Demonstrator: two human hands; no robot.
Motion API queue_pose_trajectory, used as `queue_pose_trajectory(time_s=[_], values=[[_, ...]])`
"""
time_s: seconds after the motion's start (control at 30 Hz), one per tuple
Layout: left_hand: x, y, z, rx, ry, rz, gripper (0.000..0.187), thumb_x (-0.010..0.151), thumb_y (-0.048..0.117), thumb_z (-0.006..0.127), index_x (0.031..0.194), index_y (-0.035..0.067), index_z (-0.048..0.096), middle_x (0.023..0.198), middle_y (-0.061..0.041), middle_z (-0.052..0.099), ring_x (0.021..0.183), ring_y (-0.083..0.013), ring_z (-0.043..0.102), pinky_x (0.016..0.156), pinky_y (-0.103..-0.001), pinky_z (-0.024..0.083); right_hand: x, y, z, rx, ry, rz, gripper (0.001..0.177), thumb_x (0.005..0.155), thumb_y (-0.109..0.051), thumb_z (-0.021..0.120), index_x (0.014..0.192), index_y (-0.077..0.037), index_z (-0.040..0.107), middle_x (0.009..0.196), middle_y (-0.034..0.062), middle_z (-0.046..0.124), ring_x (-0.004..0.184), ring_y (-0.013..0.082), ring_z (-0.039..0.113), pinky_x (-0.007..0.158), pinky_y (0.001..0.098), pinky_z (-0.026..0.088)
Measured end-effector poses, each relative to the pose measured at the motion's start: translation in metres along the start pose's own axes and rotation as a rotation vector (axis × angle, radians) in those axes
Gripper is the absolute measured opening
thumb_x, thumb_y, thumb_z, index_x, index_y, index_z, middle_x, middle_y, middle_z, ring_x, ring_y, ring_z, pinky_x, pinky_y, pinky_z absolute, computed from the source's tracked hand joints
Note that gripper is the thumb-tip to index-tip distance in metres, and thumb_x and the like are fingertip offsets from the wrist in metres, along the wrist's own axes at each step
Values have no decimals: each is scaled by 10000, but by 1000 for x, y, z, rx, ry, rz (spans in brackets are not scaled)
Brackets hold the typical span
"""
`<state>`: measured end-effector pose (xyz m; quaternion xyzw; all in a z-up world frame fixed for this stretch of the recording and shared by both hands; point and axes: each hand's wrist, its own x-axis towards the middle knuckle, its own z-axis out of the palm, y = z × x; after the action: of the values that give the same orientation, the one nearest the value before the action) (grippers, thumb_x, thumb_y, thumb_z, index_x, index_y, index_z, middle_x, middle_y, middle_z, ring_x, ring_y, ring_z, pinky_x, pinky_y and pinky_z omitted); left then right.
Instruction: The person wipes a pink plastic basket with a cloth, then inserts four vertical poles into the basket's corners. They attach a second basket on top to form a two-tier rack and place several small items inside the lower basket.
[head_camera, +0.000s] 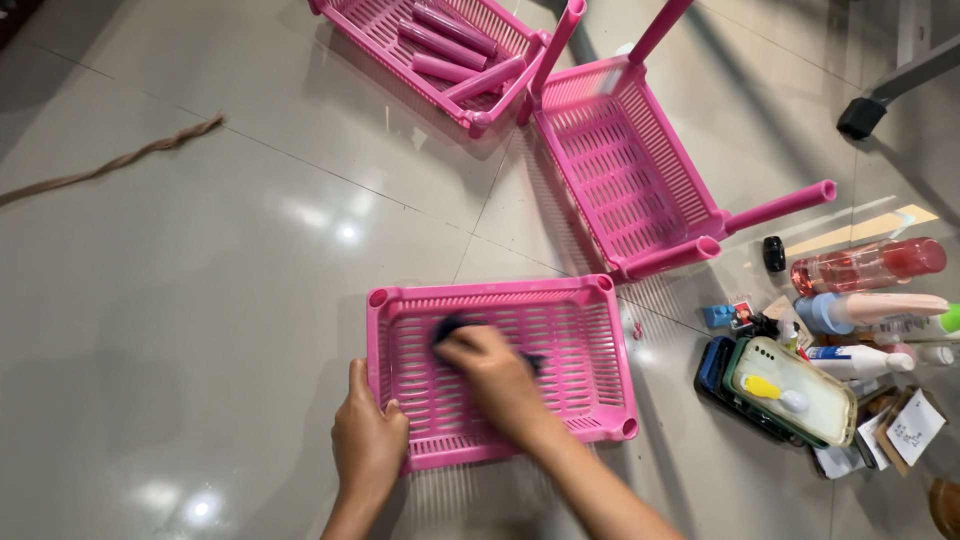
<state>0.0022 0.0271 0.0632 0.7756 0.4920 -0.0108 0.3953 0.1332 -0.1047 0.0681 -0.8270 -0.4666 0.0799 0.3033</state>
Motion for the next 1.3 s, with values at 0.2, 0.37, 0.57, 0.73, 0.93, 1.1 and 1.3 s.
queue_pose_trajectory(time_s=[0.2, 0.37, 0.57, 0.73, 0.93, 1.1, 1.3], values=[[1, 5, -5, 32, -57, -50, 736, 823, 42, 684, 1499, 97, 398, 948, -216, 738, 881, -390, 744, 749, -483, 582, -1, 44, -60, -158, 311, 398, 296, 797, 44, 627, 1080, 4, 704, 1135, 191, 682, 1110, 346, 644, 1018, 427, 502], [2, 5, -4, 36, -56, -35, 745, 818, 26, 670, 1508, 93, 396, 937, -223, 740, 887, -399, 739, 760, -485, 578, 50, -3, -6, -41, 430, 250, 432, 832, 113, 496, 1240, 45, 619, 1263, 230, 648, 1242, 392, 588, 1118, 458, 437], [-1, 2, 0, -26, 56, 10, 707, 775, 10, 696, 1434, 77, 450, 1030, -252, 714, 965, -444, 696, 825, -512, 544, 63, -29, 53, -164, 303, -103, 645, 772, 104, 532, 1415, 50, 531, 1403, 239, 610, 1373, 366, 538, 1211, 518, 324], [-6, 5, -3, -168, 24, -41, 567, 815, -21, 632, 1358, 90, 512, 1072, -175, 745, 975, -378, 735, 822, -481, 561, 25, 44, -21, -420, 175, 61, 575, 914, 73, 532, 1486, 19, 514, 1459, 240, 580, 1352, 374, 560, 1116, 434, 368], [-7, 8, -3, -84, 28, -4, 674, 792, -16, 662, 1429, 82, 463, 1074, -214, 719, 966, -397, 714, 811, -483, 555, -5, 66, -37, -702, 357, 178, 661, 764, 85, 506, 1424, 110, 481, 1491, 277, 510, 1413, 402, 483, 1210, 516, 287], [-1, 4, -4, -74, -2, -10, 663, 799, -11, 651, 1431, 90, 478, 1040, -239, 728, 978, -423, 705, 831, -503, 553, 24, 6, 34, -214, 285, 98, 687, 748, 92, 479, 1435, 102, 484, 1449, 304, 534, 1404, 400, 483, 1230, 480, 293], [-2, 5, -2, -81, 96, 108, 673, 747, -31, 679, 1387, 60, 495, 1043, -252, 712, 952, -457, 690, 796, -525, 546, 5, -25, 21, -170, 165, -99, 558, 787, 91, 506, 1341, 60, 567, 1363, 236, 608, 1355, 378, 541, 1221, 526, 279]])
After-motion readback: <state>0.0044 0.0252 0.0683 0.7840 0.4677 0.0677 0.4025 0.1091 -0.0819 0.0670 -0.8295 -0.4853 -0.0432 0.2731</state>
